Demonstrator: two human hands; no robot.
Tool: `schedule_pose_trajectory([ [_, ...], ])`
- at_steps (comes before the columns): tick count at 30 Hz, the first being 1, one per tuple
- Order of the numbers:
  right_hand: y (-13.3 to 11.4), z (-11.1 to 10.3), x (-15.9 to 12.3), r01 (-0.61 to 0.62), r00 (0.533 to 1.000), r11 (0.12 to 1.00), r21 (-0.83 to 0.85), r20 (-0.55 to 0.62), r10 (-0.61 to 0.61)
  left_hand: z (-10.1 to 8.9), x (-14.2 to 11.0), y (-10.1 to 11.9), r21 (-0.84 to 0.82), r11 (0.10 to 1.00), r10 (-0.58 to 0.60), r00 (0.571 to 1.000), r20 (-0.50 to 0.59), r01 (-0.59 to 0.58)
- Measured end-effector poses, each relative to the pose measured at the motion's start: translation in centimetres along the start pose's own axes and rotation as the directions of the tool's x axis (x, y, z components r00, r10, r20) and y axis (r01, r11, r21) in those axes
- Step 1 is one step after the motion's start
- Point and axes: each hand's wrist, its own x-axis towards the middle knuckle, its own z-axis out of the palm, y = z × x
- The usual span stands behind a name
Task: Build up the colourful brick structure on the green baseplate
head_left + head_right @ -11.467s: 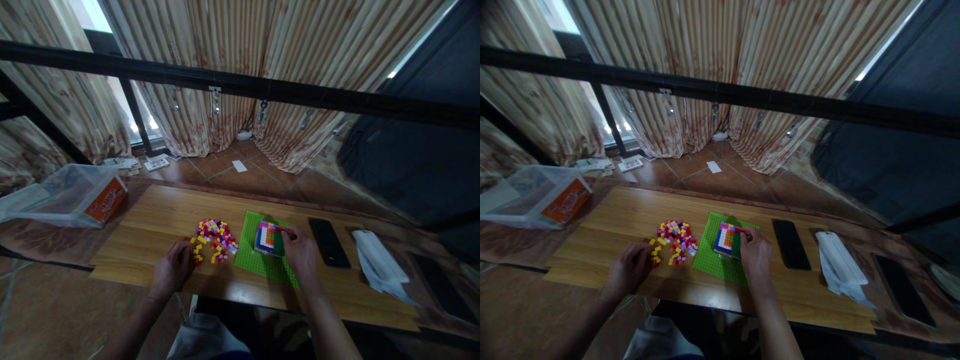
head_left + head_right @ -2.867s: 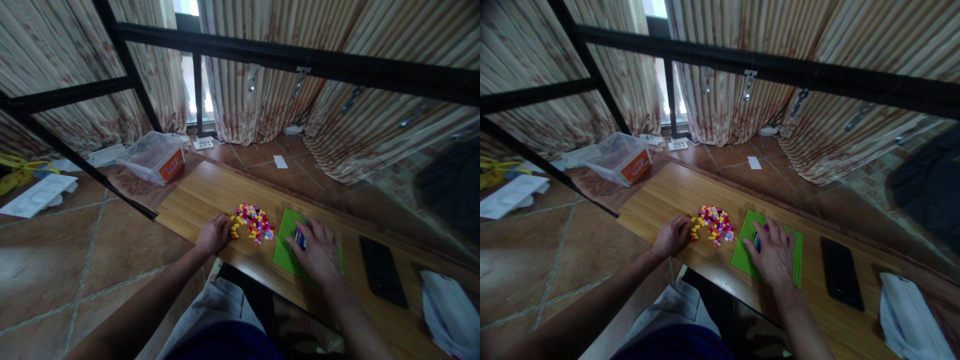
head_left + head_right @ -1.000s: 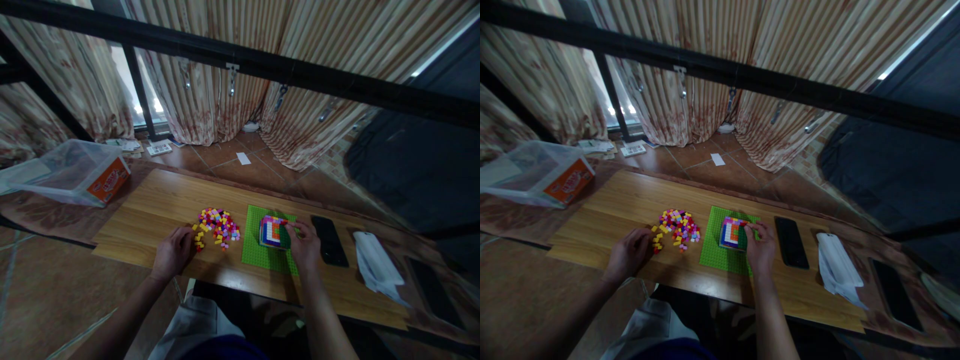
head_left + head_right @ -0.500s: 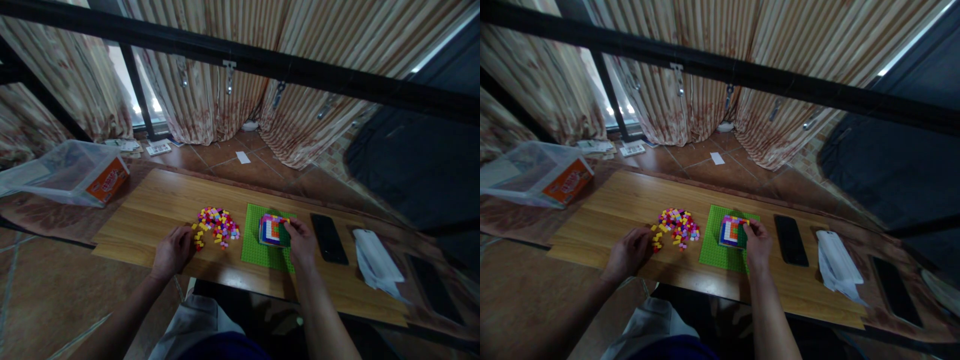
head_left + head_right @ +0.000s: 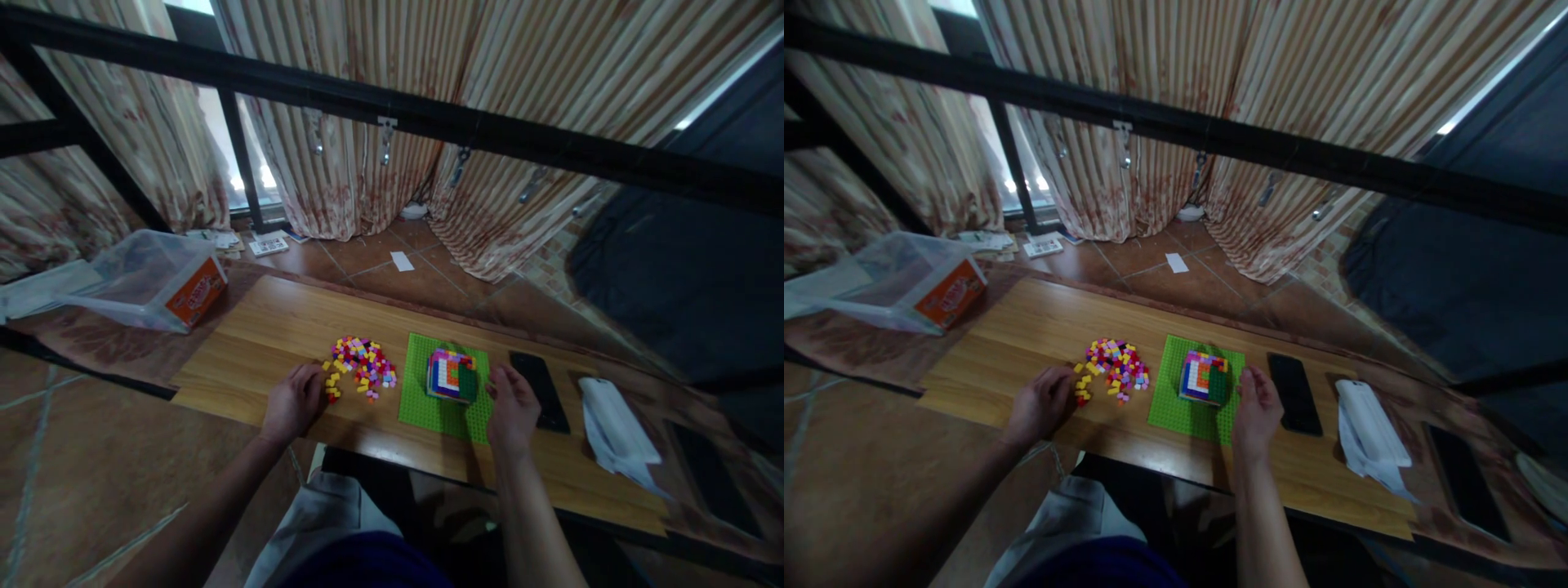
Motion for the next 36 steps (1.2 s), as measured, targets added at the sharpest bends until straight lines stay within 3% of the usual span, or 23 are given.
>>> schedule_pose_trajectory([
  [4, -2.1, -0.1, -1.7, 0.153, 0.988, 0.980, -0.130, -0.005, -0.155, 0.0, -0.1, 0.1, 0.008, 1.000, -0.007, 1.000, 0.001, 0.007],
  [6, -2.8, 0.3, -3.2, 0.224, 0.974, 0.959, -0.175, 0.064, -0.216, 0.0, -0.1, 0.2, 0.004, 1.000, -0.009, 1.000, 0.013, 0.009],
  [8, -2.9, 1.1, -5.1, 0.290, 0.944, 0.934, -0.209, 0.221, -0.244, -0.1, -0.2, 0.4, 0.005, 1.000, -0.015, 1.000, 0.020, 0.015],
  [10, -2.6, 1.9, -7.3, 0.366, 0.870, 0.902, -0.230, 0.428, -0.244, -0.1, -0.2, 0.5, -0.002, 1.000, -0.022, 1.000, 0.020, 0.022],
  [13, -1.4, 3.3, -10.1, 0.477, 0.699, 0.854, -0.209, 0.679, -0.225, -0.1, -0.2, 0.6, -0.012, 1.000, -0.024, 1.000, 0.017, 0.025],
  [16, -0.1, 4.5, -11.7, 0.582, 0.565, 0.787, -0.202, 0.797, -0.213, -0.1, -0.3, 0.6, -0.018, 0.999, -0.029, 0.999, 0.014, 0.029],
  [19, 0.9, 5.5, -12.0, 0.672, 0.509, 0.702, -0.237, 0.836, -0.204, 0.0, -0.4, 0.5, -0.021, 0.999, -0.033, 0.999, 0.012, 0.033],
  [23, 1.7, 6.4, -11.8, 0.739, 0.481, 0.622, -0.260, 0.850, -0.216, 0.0, -0.4, 0.4, -0.020, 0.999, -0.027, 1.000, 0.011, 0.027],
  [27, 2.1, 6.7, -12.0, 0.756, 0.486, 0.601, -0.257, 0.836, -0.254, 0.0, -0.4, 0.5, -0.025, 1.000, -0.012, 1.000, -0.010, 0.012],
  [33, 1.1, 6.2, -12.1, 0.729, 0.524, 0.654, -0.200, 0.779, -0.346, 0.0, -0.4, 0.5, -0.018, 1.000, -0.009, 1.000, -0.015, 0.008],
  [36, -0.2, 5.2, -10.7, 0.706, 0.579, 0.679, -0.202, 0.717, -0.388, -0.1, -0.3, 0.4, -0.010, 1.000, 0.000, 1.000, -0.013, -0.001],
])
